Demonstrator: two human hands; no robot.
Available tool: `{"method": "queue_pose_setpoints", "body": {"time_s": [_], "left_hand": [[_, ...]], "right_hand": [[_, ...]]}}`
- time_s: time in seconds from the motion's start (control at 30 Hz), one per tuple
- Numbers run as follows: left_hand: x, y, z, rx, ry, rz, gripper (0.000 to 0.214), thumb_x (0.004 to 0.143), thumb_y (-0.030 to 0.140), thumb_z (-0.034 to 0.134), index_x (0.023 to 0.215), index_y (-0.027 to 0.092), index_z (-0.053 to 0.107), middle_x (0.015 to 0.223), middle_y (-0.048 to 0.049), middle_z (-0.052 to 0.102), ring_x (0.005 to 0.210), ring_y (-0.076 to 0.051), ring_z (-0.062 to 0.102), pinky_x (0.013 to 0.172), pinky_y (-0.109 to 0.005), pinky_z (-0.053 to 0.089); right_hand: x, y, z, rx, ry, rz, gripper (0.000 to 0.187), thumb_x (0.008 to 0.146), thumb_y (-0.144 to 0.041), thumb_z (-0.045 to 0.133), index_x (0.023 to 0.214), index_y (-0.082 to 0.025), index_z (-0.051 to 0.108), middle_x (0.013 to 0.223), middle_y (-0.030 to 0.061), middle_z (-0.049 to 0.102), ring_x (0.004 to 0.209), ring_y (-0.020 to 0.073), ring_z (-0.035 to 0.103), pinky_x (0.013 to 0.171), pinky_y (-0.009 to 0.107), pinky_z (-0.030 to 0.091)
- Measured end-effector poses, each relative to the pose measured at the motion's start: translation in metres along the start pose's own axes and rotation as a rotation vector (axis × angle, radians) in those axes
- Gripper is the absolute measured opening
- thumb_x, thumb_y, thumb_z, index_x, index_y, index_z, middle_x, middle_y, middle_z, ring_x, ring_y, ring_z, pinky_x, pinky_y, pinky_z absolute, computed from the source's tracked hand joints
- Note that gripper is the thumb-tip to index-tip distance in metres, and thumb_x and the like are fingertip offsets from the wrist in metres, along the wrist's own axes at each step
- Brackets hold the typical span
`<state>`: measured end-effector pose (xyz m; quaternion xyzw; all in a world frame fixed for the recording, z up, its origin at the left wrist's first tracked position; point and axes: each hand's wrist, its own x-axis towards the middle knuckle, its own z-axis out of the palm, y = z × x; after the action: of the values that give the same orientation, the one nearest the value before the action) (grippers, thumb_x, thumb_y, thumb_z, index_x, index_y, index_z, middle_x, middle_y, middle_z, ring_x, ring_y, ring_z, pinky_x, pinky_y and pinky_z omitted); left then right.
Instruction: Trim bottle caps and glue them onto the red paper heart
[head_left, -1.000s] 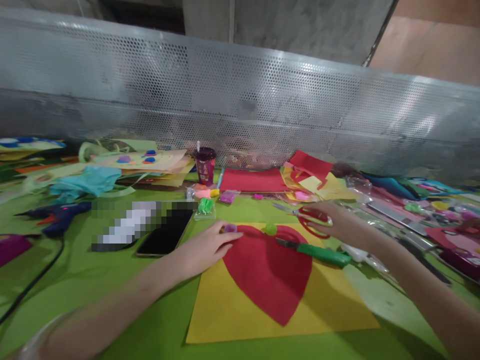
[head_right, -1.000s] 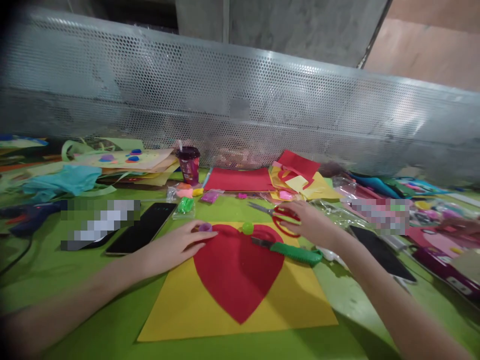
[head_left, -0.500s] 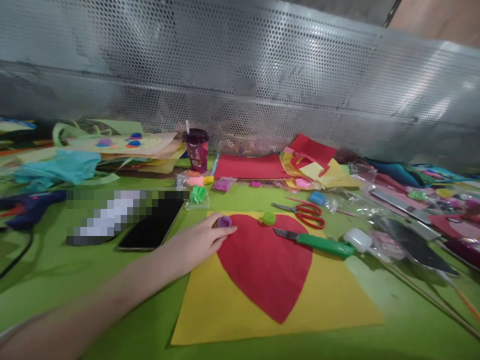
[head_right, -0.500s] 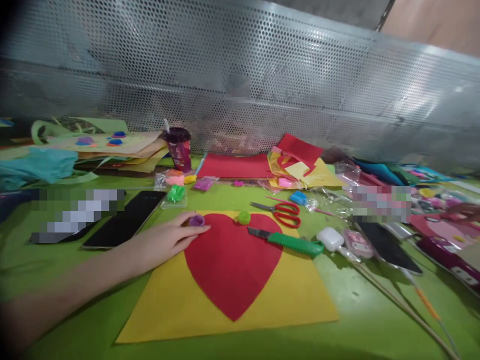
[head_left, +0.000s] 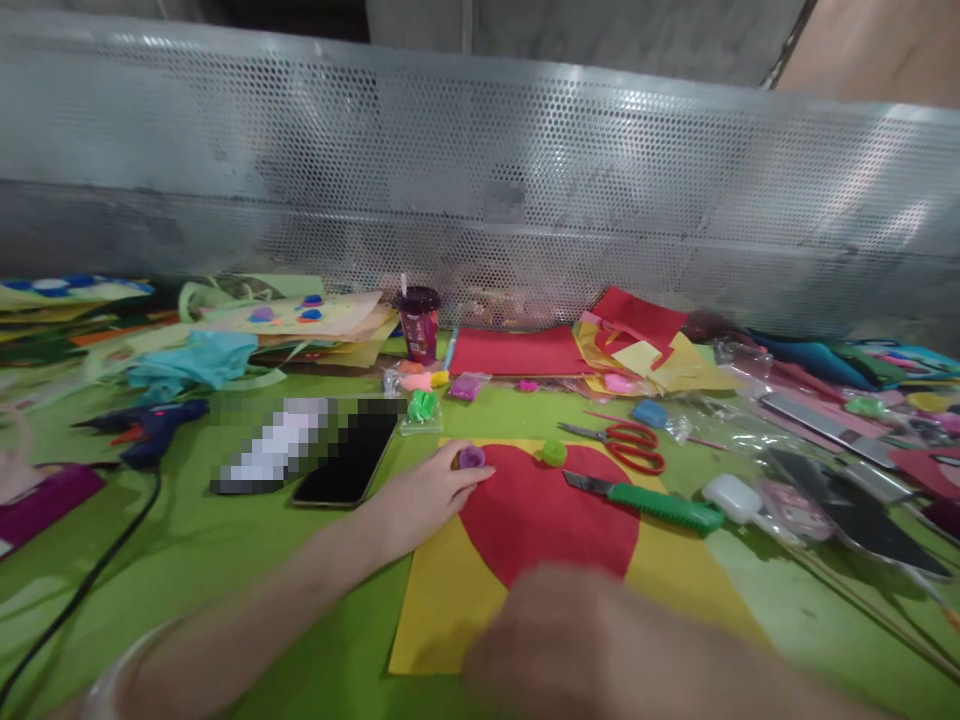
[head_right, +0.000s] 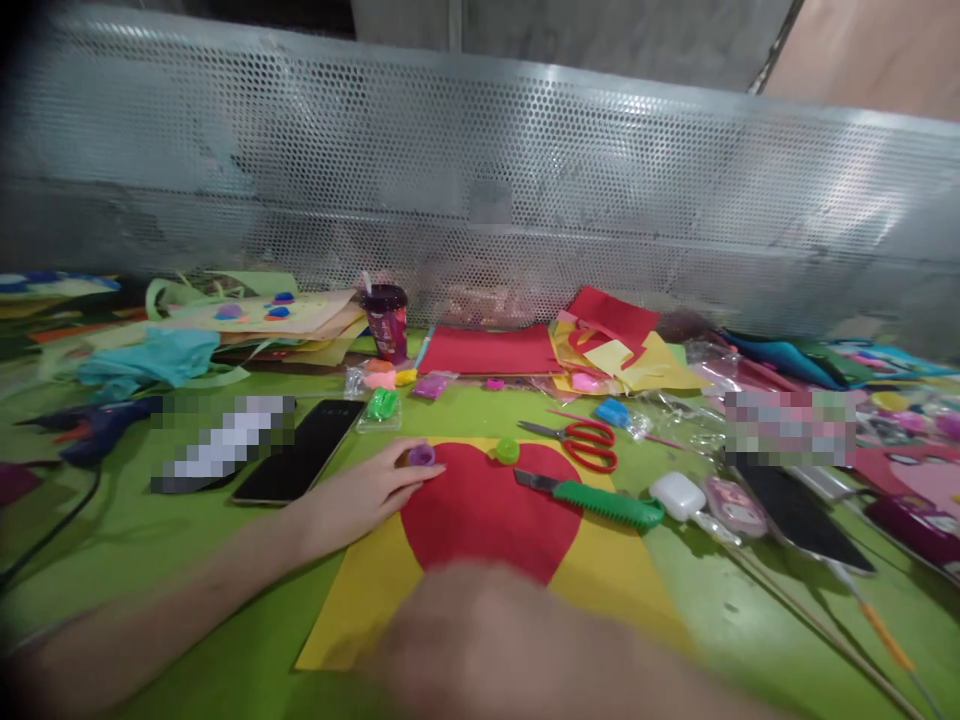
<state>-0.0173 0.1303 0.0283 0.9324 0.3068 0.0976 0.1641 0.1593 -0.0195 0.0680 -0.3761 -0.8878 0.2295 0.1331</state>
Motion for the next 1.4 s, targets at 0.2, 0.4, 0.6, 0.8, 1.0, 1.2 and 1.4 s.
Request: {"method": "queue_pose_setpoints", "body": {"time_s": [0.2, 0.4, 0.6, 0.8, 1.0, 1.2, 1.4], "left_hand": [[-0.002, 0.004, -0.003, -0.051, -0.003, 0.039, 0.039, 0.094, 0.021, 0.039, 0.124, 0.03, 0.062, 0.144, -0.0074, 0.043, 0.123, -0.026, 0.052, 0.106, -0.042, 0.039], [-0.004, 0.003, -0.005, -0.119, -0.08, 0.037, 0.051, 0.097, 0.03, 0.036, 0.147, 0.035, 0.027, 0.155, -0.0075, 0.029, 0.138, -0.027, 0.034, 0.111, -0.047, 0.032], [-0.008, 0.004, -0.005, -0.13, -0.087, -0.011, 0.062, 0.096, 0.041, 0.036, 0.151, 0.026, 0.011, 0.159, -0.0087, 0.016, 0.144, -0.025, 0.021, 0.114, -0.047, 0.026], [-0.003, 0.016, -0.006, -0.048, -0.051, 0.029, 0.052, 0.097, 0.037, 0.038, 0.146, 0.025, 0.029, 0.156, -0.0069, 0.027, 0.145, -0.027, 0.017, 0.115, -0.051, 0.022], [0.024, 0.033, 0.003, 0.062, 0.024, 0.125, 0.05, 0.094, 0.043, 0.045, 0.138, 0.018, 0.044, 0.141, -0.0103, 0.05, 0.134, -0.03, 0.035, 0.11, -0.053, 0.029], [0.024, 0.049, 0.012, -0.012, 0.073, 0.121, 0.032, 0.089, 0.037, 0.058, 0.115, 0.019, 0.061, 0.114, -0.0086, 0.067, 0.111, -0.028, 0.055, 0.095, -0.048, 0.043], [0.003, 0.052, 0.007, -0.403, 0.282, 0.046, 0.026, 0.083, 0.03, 0.063, 0.108, 0.023, 0.061, 0.112, -0.0047, 0.069, 0.103, -0.022, 0.062, 0.091, -0.038, 0.049]], "right_hand": [[0.015, 0.1, -0.054, -0.328, 0.256, 0.468, 0.034, 0.091, -0.022, 0.049, 0.123, -0.022, 0.059, 0.118, 0.0118, 0.062, 0.112, 0.0304, 0.055, 0.094, 0.05, 0.045], [0.02, 0.1, -0.029, -0.329, 0.183, 0.389, 0.037, 0.094, -0.03, 0.049, 0.129, -0.019, 0.055, 0.119, 0.0126, 0.061, 0.111, 0.0264, 0.056, 0.098, 0.043, 0.043], [-0.001, 0.101, -0.046, -0.271, 0.029, 0.399, 0.086, 0.07, -0.058, 0.074, 0.141, -0.023, 0.043, 0.138, 0.0134, 0.046, 0.128, 0.0341, 0.04, 0.102, 0.048, 0.038], [-0.028, 0.111, -0.075, -0.255, -0.03, 0.539, 0.037, 0.086, -0.035, 0.062, 0.119, -0.02, 0.061, 0.112, 0.0112, 0.06, 0.103, 0.0285, 0.058, 0.086, 0.041, 0.049], [-0.029, 0.11, -0.072, -0.3, 0.007, 0.573, 0.029, 0.086, -0.024, 0.056, 0.114, -0.017, 0.062, 0.108, 0.0115, 0.062, 0.1, 0.0285, 0.059, 0.086, 0.042, 0.048], [-0.024, 0.109, -0.068, -0.335, 0.186, 0.637, 0.025, 0.084, -0.038, 0.06, 0.092, -0.015, 0.063, 0.1, 0.0183, 0.061, 0.096, 0.0359, 0.056, 0.083, 0.052, 0.045], [-0.012, 0.068, -0.068, -0.003, 0.241, 0.473, 0.025, 0.095, -0.037, 0.042, 0.095, -0.021, 0.062, 0.09, 0.0033, 0.064, 0.074, 0.0148, 0.058, 0.067, 0.027, 0.048]]}}
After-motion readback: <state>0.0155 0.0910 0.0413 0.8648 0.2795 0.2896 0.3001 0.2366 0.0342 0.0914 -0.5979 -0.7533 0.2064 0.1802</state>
